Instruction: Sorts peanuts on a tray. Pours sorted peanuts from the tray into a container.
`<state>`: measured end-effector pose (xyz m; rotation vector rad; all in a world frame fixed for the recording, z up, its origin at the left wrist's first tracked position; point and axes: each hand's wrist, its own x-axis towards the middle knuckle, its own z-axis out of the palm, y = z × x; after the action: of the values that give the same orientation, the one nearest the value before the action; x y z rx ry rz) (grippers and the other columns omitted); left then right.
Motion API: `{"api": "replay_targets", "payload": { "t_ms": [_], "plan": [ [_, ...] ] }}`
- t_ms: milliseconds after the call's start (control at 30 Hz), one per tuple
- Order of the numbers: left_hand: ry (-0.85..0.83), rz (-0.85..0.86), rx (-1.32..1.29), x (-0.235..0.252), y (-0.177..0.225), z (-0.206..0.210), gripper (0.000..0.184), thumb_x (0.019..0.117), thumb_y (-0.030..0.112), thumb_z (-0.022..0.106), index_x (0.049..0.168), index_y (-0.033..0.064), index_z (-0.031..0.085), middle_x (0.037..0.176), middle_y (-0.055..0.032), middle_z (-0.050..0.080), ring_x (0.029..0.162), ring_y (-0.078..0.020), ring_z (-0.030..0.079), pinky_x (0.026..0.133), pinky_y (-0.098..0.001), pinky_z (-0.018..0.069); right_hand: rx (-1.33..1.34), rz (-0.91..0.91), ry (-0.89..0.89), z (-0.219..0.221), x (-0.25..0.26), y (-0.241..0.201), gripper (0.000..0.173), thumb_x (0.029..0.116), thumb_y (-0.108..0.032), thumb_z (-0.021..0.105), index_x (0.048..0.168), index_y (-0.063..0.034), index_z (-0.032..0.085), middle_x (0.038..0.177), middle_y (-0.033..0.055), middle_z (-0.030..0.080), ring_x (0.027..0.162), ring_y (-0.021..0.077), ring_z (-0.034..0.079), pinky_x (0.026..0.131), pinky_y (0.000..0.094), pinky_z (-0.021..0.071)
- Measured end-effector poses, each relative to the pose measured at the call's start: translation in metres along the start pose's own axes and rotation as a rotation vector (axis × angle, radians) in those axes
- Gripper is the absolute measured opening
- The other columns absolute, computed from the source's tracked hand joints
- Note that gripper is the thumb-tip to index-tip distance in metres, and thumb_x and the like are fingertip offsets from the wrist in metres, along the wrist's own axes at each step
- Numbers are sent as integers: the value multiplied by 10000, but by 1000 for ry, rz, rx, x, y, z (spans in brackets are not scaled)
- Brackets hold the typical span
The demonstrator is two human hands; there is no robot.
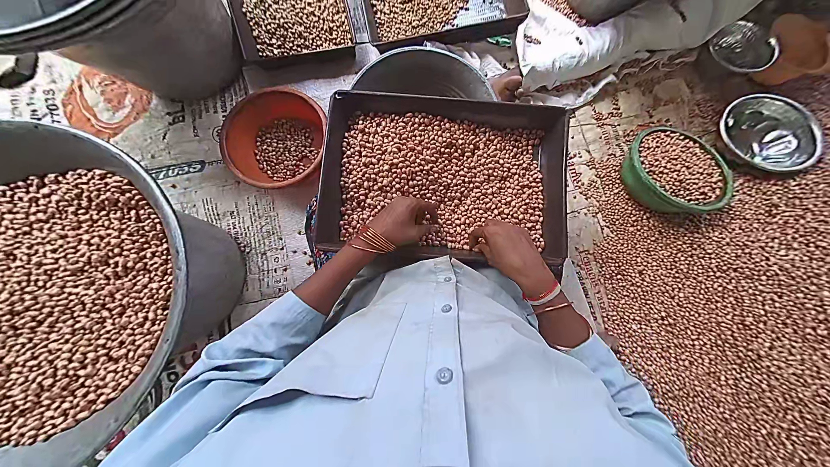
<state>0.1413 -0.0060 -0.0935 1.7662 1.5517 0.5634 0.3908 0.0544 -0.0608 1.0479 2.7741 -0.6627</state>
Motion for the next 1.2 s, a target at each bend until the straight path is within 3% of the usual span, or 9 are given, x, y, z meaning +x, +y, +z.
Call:
{"api": "replay_targets", "payload": {
  "t_ms": [133,233,333,400,733,867,1000,1100,1200],
  "plan": [
    [-128,20,-379,1,-5,0,302,857,111,572,1135,9,629,953,-6,658,818,-30,600,745,-241,515,26,7,-12,1,-2,3,118,901,-7,700,965,-62,783,937,187,719,880,381,708,727,561,552],
    [-228,89,-165,7,4,7,136,903,22,709,1037,18,736,894,-82,715,777,-166,670,745,-390,565,58,20,-27,3,0,5,96,919,-34,692,961,-52,776,955,179,726,902,370,710,747,562,557],
    [-273,134,94,14,15,13,159,905,15,717,1056,16,768,1026,-196,728,958,-353,705,910,-554,540,119,56,-75,-2,0,3,148,965,-35,614,998,-19,757,1011,184,728,979,366,699,809,557,532],
    [-227,210,163,16,16,19,157,870,-15,736,1021,1,777,1000,-227,730,941,-410,713,895,-605,539,146,71,-78,-7,-4,3,177,996,-37,564,1039,35,721,1054,213,714,1036,381,683,858,563,515],
    [-145,454,279,16,1,20,153,841,117,657,837,23,777,840,-156,722,745,-337,715,679,-543,575,50,45,-32,-16,-12,-2,171,1018,9,514,1038,96,661,1045,247,685,1041,409,658,857,548,489],
    [-212,375,260,13,2,14,199,858,155,656,925,11,775,868,-167,735,760,-343,723,705,-575,569,17,8,-11,-12,-9,0,181,1016,-7,519,1015,86,674,1002,235,692,992,402,670,803,548,488],
    [-215,96,-243,10,-14,12,379,890,406,580,1072,87,672,837,84,649,705,18,610,654,-199,521,-5,-30,18,-19,-8,-4,200,1020,25,485,1021,98,672,1004,243,694,992,409,674,807,545,498],
    [-326,-7,-579,17,-10,13,187,877,336,611,1030,262,687,785,184,646,616,51,565,557,-133,472,-21,-105,99,-31,-5,-16,200,1014,22,494,1007,92,682,979,229,698,969,387,685,784,516,512],
    [-362,-136,-457,15,26,14,253,844,107,681,1096,108,656,844,109,693,716,32,633,688,-176,543,29,-233,153,-39,-3,-35,200,1016,-2,510,1004,89,688,999,226,692,993,375,682,815,491,523]
  ]
}}
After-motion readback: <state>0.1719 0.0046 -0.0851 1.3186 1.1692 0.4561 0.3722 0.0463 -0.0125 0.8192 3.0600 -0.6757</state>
